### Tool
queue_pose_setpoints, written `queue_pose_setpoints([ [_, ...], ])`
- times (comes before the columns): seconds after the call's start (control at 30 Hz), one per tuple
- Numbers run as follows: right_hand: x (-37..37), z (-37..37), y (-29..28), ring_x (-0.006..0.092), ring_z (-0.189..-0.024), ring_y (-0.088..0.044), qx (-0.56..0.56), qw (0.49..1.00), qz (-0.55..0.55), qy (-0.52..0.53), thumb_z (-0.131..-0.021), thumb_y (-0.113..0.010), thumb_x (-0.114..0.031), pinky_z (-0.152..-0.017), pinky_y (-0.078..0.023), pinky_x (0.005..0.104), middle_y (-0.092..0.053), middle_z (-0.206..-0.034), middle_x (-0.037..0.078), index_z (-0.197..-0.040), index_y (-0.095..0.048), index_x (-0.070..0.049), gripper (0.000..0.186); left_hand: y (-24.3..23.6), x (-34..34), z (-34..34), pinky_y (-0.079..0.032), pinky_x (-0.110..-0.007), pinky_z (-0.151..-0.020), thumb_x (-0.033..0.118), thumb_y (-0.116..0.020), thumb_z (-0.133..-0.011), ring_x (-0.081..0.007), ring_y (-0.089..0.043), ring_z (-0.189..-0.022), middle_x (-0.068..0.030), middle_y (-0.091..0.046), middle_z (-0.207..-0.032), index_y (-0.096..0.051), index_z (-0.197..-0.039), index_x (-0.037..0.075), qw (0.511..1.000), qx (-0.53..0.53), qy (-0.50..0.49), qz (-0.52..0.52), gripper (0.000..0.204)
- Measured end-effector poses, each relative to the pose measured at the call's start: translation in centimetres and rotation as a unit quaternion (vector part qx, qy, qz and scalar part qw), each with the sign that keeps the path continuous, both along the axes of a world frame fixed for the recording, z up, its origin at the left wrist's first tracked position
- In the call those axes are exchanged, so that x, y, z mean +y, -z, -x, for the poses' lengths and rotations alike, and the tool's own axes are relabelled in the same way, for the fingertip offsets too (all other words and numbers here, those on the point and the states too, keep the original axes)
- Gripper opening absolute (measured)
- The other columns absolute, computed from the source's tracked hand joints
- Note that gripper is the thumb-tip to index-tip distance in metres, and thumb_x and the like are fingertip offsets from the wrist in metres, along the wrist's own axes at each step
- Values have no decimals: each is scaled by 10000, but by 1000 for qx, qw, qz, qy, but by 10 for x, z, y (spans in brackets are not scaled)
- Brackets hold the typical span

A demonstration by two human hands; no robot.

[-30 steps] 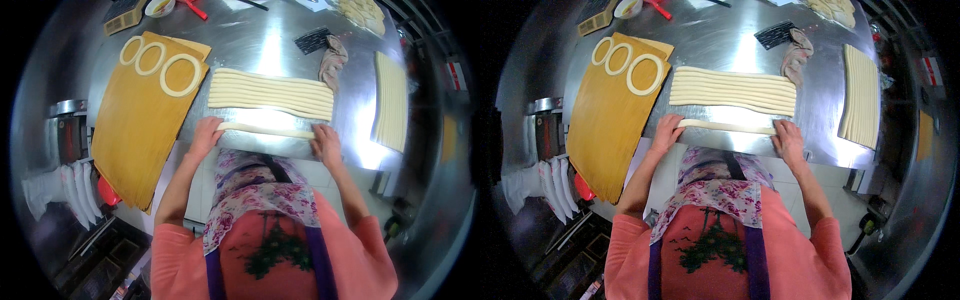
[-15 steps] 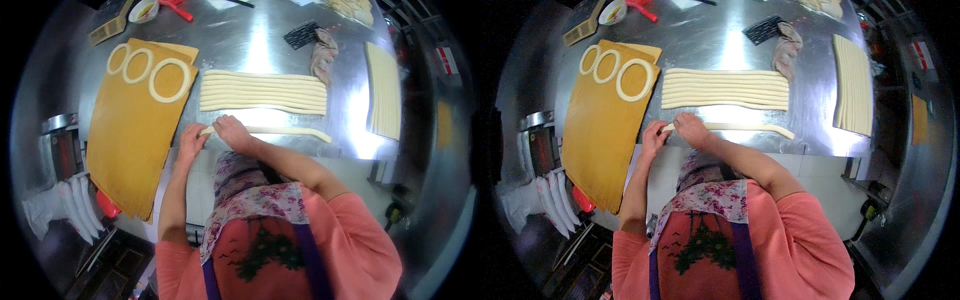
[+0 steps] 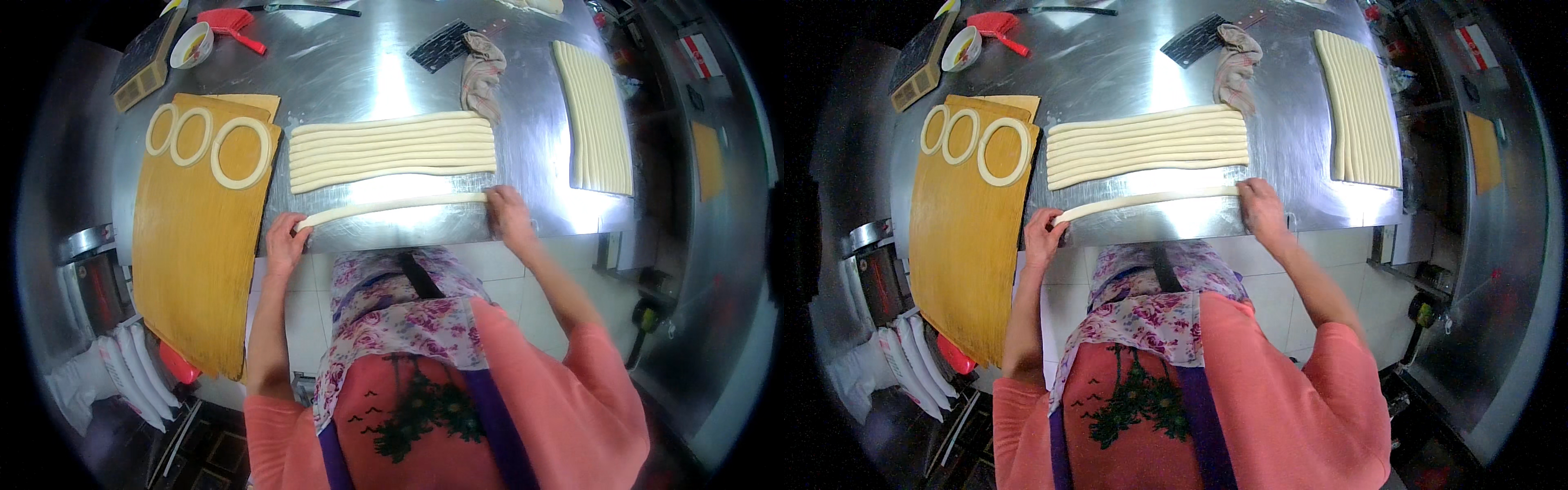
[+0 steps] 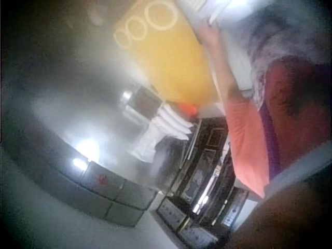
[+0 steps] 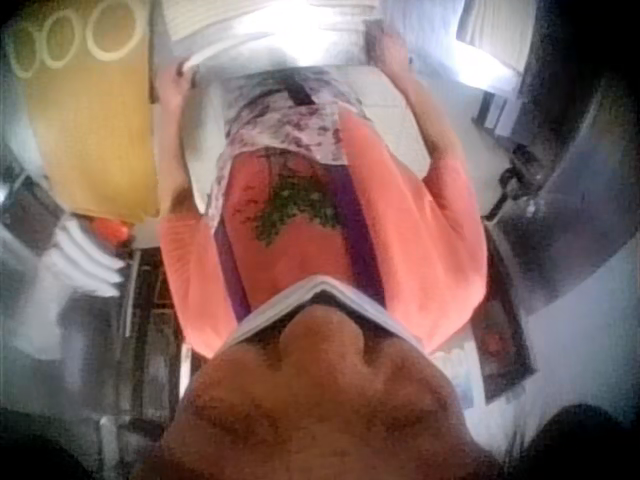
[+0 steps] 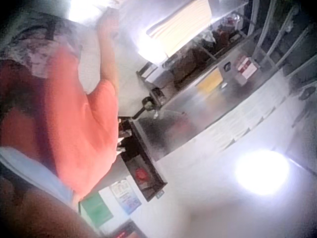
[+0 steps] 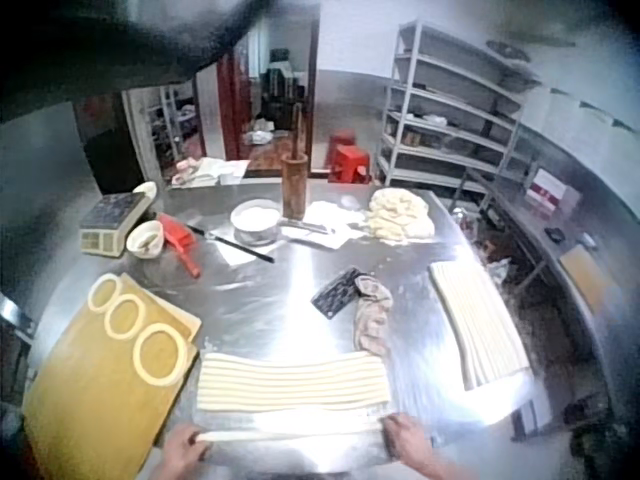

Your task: The person repeatedly picks up long, thin strips of dough from a stainless steel counter, rolls them into circular rings, and places them onto a wooden board. The process is repeated multiple times, filling the board with dough rings.

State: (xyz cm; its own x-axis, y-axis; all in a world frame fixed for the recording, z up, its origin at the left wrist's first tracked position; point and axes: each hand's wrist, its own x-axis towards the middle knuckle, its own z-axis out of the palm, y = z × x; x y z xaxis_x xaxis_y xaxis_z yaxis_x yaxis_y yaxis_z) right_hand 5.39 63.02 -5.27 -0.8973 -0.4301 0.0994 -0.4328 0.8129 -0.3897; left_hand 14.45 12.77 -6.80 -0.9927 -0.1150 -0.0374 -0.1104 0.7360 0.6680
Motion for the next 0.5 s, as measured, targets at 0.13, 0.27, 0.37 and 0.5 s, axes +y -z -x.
queue_pose_setpoints([
  [0.13,40,-2,-5,364,-1067,-633,-21,999,-25,39,-891,-679,-42,-906,-543,457,-662,-1136,145,-1187,-683,-42,296,1,4,4,-550,-396,-757,98,-800,-824,-304,-677,-849,-132,-694,-962,-725,-1034,27,1000,-4,12,9,234],
  [0.27,32,3,-14,352,-1092,-639,-44,998,-35,43,-906,-687,-61,-914,-548,451,-657,-1157,138,-1220,-685,-63,314,8,2,2,-568,-391,-832,123,-814,-812,-294,-683,-928,-134,-690,-1090,-723,-1119,52,1000,-16,18,-16,328],
  [0.37,31,6,-13,376,-1101,-636,-129,990,-50,29,-919,-674,-47,-924,-549,451,-647,-1178,154,-1286,-669,-61,367,-9,13,14,-524,-438,-969,190,-773,-839,-319,-648,-1069,-135,-668,-1123,-713,-1157,73,990,7,117,74,344],
  [0.5,25,18,-21,386,-901,-655,-196,977,-71,-38,-864,-711,-43,-816,-534,444,-648,-991,197,-1208,-716,-27,345,-5,6,20,-500,-484,-864,204,-706,-891,-357,-618,-976,-135,-610,-1003,-657,-1000,60,988,26,140,67,187],
])
